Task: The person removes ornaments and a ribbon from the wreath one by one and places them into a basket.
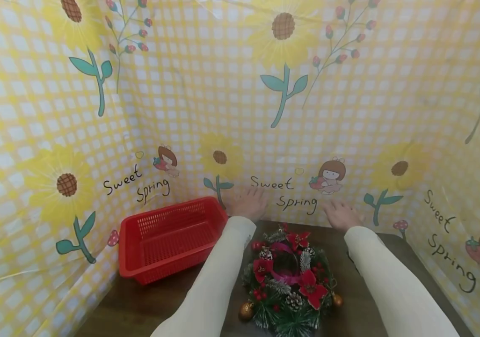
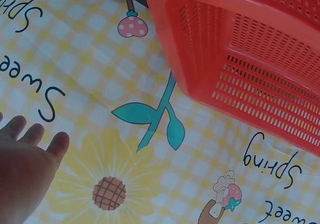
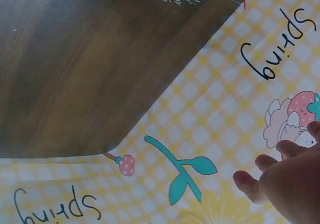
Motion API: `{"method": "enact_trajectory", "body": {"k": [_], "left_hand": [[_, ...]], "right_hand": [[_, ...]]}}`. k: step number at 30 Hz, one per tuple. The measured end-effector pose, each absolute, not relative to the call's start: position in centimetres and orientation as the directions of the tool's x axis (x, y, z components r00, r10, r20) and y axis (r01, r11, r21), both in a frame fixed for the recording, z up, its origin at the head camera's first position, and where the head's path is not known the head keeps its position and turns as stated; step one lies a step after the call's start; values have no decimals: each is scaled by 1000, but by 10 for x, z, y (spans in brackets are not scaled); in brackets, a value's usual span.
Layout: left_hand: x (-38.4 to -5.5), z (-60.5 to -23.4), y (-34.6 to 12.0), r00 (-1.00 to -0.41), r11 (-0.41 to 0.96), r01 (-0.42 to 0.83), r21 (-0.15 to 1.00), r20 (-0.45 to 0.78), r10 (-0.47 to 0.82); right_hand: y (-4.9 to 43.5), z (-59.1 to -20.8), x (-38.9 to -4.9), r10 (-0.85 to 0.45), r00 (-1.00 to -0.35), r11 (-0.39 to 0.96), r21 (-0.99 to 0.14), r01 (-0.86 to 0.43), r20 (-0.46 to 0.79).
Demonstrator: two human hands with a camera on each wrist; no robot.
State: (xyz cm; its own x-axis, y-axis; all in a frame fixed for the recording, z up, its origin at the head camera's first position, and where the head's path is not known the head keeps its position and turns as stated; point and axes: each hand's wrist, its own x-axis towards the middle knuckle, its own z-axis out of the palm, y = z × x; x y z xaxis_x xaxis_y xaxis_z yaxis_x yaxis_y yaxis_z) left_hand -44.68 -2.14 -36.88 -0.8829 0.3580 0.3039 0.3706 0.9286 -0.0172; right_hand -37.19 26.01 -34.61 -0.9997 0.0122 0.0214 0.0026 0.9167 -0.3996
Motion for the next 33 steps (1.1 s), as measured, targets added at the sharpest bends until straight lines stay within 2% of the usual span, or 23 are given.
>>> {"method": "enact_trajectory", "body": {"k": [3,8,10,18,27,33], "left_hand": [[-447,-372,-22,-870,919,390,-63,303,389],[-445,-376,-22,-860,891,439,115,340,380],[-443,-378,-22,-869,861,443,251,354,344],[-438,-391,-30,-849,753,501,426,410,333],[-426,-398,-44,-839,674,527,517,444,315],[-416,-411,-47,-811,616,581,532,447,379]], "right_hand": [[263,-349,-372,14,-1000,916,-402,3,23],[269,-356,-373,20,-999,915,-404,1,43],[272,-359,-374,30,-997,915,-403,-3,76],[287,-372,-375,12,-968,913,-399,-92,251],[306,-395,-363,-90,-933,859,-447,-250,348],[307,-417,-355,-133,-917,828,-467,-311,376]]}}
